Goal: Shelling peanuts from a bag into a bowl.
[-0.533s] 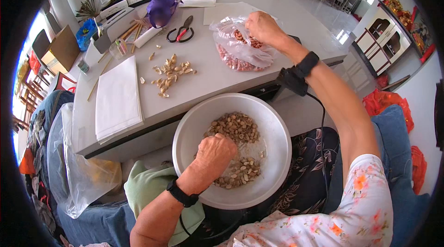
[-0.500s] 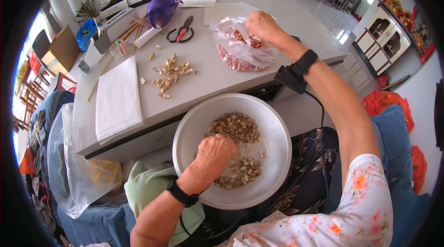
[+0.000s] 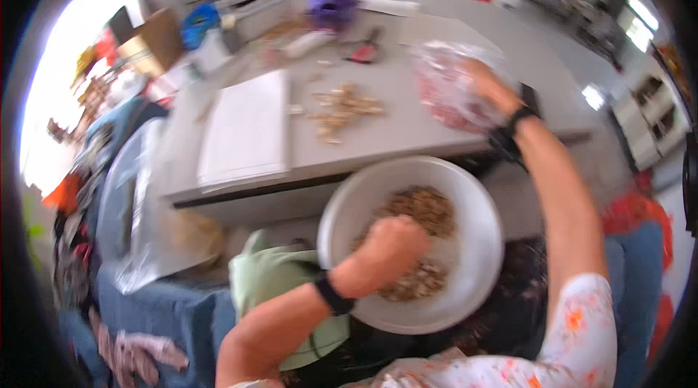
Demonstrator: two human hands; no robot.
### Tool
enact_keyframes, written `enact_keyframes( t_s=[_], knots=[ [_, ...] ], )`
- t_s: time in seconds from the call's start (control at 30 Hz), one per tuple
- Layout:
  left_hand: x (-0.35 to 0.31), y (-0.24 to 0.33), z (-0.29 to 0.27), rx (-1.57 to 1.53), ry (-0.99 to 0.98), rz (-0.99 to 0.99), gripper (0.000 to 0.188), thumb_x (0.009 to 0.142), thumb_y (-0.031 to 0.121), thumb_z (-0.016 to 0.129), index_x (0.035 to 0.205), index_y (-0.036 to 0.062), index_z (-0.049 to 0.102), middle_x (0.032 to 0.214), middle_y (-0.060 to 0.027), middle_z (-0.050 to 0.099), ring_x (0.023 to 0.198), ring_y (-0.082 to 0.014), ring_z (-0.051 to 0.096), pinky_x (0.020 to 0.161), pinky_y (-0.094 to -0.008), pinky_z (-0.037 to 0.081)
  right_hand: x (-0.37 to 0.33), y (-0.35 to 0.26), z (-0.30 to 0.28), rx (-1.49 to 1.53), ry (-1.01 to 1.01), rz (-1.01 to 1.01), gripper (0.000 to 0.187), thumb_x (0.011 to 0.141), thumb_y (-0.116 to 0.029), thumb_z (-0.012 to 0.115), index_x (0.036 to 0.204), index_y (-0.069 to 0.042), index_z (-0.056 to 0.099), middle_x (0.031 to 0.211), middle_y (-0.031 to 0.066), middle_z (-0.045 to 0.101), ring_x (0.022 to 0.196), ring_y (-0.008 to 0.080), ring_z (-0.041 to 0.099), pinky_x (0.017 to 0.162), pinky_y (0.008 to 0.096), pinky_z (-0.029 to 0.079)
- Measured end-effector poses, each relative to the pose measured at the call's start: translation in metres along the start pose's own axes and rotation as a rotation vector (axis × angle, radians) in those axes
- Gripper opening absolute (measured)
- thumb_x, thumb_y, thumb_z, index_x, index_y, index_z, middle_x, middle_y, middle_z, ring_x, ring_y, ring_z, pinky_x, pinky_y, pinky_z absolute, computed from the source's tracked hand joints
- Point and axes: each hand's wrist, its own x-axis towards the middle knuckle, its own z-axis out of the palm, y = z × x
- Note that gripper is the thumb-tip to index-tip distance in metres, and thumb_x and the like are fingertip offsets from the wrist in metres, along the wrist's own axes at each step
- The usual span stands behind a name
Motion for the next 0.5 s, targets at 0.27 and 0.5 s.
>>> enact_keyframes(
  t_s=[0.27,0.5],
  knots=[
    [0.017,0.007,0.027,-0.120,0.101,-0.064,0.007,0.076,0.015,0.062,0.079,0.0120,0.068,0.077,-0.0038,0.066,0.079,-0.0197,0.065,0.059,-0.0309,0.051,-0.025,0.040,0.009,0.137,0.108,0.071,0.037,0.091,-0.029,0.045,0.098,0.002,0.063,0.099,0.0225,0.061,0.091,0.0339,0.059,0.079,0.0394,0.047],
    [0.023,0.012,0.033,-0.068,0.126,-0.114,0.007,0.073,0.014,0.064,0.077,0.0086,0.066,0.070,-0.0060,0.065,0.070,-0.0225,0.065,0.056,-0.0340,0.050,-0.021,0.050,0.004,0.265,0.201,0.085,0.031,0.090,-0.024,0.046,0.100,0.000,0.062,0.099,0.0180,0.061,0.090,0.0278,0.058,0.078,0.0346,0.046]
  ],
)
